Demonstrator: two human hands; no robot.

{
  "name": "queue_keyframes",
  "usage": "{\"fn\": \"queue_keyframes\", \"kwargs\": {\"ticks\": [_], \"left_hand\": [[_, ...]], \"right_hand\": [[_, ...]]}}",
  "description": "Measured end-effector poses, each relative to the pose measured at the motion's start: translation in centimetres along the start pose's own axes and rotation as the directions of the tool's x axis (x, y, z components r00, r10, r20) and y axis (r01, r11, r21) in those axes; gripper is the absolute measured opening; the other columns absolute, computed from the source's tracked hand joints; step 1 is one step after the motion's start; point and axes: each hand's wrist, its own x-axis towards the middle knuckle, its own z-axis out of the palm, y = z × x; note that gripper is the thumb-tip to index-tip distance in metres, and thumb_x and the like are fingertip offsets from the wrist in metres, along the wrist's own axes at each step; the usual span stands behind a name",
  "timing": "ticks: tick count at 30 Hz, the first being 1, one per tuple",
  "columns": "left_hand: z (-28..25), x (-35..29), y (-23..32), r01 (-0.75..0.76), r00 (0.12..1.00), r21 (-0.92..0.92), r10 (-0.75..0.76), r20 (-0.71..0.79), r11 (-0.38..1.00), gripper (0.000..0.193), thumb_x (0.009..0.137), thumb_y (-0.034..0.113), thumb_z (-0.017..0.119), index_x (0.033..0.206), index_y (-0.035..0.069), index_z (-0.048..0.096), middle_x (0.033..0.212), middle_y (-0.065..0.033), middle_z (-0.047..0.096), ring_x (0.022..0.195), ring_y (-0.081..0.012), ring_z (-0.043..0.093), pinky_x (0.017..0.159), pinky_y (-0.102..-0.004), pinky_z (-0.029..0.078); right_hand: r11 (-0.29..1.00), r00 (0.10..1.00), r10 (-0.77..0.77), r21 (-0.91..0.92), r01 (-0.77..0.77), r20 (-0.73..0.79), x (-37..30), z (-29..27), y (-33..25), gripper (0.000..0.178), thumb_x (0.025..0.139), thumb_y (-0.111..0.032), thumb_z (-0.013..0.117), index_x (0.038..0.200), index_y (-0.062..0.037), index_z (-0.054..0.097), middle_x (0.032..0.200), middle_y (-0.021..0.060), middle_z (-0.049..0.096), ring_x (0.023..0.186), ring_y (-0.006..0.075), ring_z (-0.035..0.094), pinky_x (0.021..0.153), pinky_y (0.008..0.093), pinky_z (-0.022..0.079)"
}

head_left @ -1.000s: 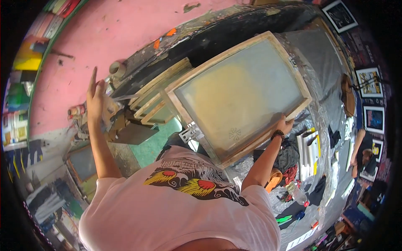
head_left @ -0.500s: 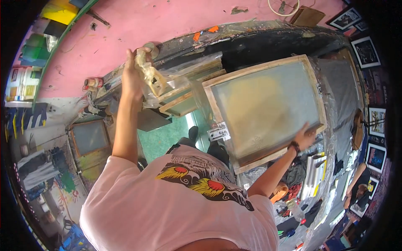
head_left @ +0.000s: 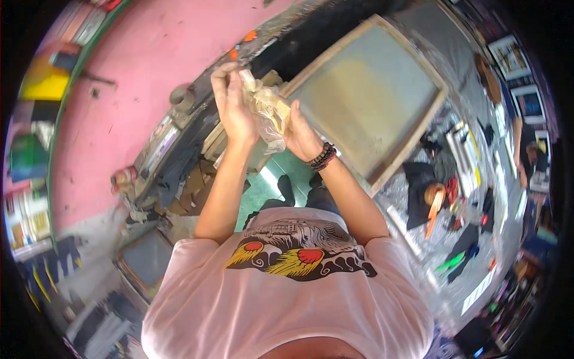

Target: Wiping a screen printing frame, spreading emulsion or ink with a squeegee, and applying tape to the edges.

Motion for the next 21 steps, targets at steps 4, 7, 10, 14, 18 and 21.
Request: {"fn": "queue_keyframes", "kwargs": {"ticks": [4, 7, 10, 14, 18, 21], "left_hand": [[0.3, -4.5, -2.0, -0.328, 0.922, 0.379, 0.207, 0.326, 0.865, 0.022, 0.093, 0.008, 0.068, 0.112, 0.005, 0.057, 0.097, -0.0062, 0.06, 0.094, -0.0208, 0.059, 0.094, -0.0353, 0.045], [1.5, -6.8, -2.2, -0.708, 0.673, 0.554, 0.18, 0.717, 0.438, 0.013, 0.079, 0.008, 0.079, 0.086, 0.005, 0.069, 0.092, -0.0062, 0.072, 0.109, -0.0308, 0.062, 0.1, -0.0434, 0.044], [2.1, -10.3, -4.4, -0.402, 0.761, 0.608, -0.12, 0.638, 0.685, 0.018, 0.08, 0.002, 0.079, 0.093, 0.004, 0.067, 0.096, -0.0081, 0.069, 0.105, -0.0255, 0.062, 0.097, -0.0384, 0.047], [5.1, -17.8, -9.0, -0.089, 0.689, 0.484, -0.297, 0.661, 0.87, 0.028, 0.081, 0.002, 0.08, 0.103, 0.004, 0.063, 0.099, -0.0089, 0.068, 0.104, -0.0225, 0.062, 0.094, -0.0348, 0.048], [8.5, -24.7, -12.6, 0.151, 0.19, 0.723, -0.738, 0.648, 0.674, 0.028, 0.09, 0.016, 0.074, 0.108, 0.001, 0.059, 0.1, -0.0104, 0.068, 0.093, -0.0188, 0.065, 0.085, -0.0345, 0.052], [10.0, -29.6, -17.0, -0.048, -0.18, 0.9, -0.89, 0.419, 0.433, 0.032, 0.096, 0.028, 0.066, 0.107, -0.001, 0.061, 0.097, -0.0107, 0.069, 0.087, -0.0171, 0.066, 0.08, -0.0333, 0.053]], "right_hand": [[0.972, 0.954, -0.233, -0.074, 0.223, -0.187, -4.1, 0.9, -2.9, 0.066, 0.106, -0.041, 0.047, 0.155, -0.0042, 0.023, 0.147, 0.0139, 0.044, 0.131, 0.0217, 0.05, 0.107, 0.0371, 0.045], [0.945, 0.892, -0.325, -0.145, 0.293, -0.315, -8.6, 0.6, -5.4, 0.065, 0.1, -0.018, 0.061, 0.151, 0.0003, 0.025, 0.125, 0.011, 0.058, 0.112, 0.0187, 0.06, 0.093, 0.0348, 0.054], [0.907, 0.829, -0.401, -0.296, 0.3, -0.39, -13.2, -0.2, -6.2, 0.05, 0.096, -0.013, 0.068, 0.137, 0.0023, 0.043, 0.111, 0.0064, 0.064, 0.096, 0.0147, 0.065, 0.083, 0.0314, 0.056], [0.696, 0.654, -0.638, -0.668, 0.263, -0.407, -21.0, -1.9, -6.7, 0.025, 0.091, -0.019, 0.075, 0.105, -0.0029, 0.061, 0.097, 0.0007, 0.064, 0.086, 0.0068, 0.059, 0.071, 0.0243, 0.051], [0.702, 0.491, -0.637, -0.71, 0.051, -0.595, -34.9, -5.1, -8.5, 0.022, 0.092, -0.024, 0.074, 0.092, -0.006, 0.062, 0.082, -0.0034, 0.062, 0.074, 0.0056, 0.057, 0.063, 0.0244, 0.046], [0.71, 0.363, -0.704, -0.615, 0.342, -0.61, -46.6, -7.2, -8.7, 0.042, 0.106, -0.044, 0.043, 0.113, -0.0049, 0.056, 0.09, 0.0042, 0.059, 0.077, 0.0122, 0.06, 0.065, 0.0271, 0.051]]}}
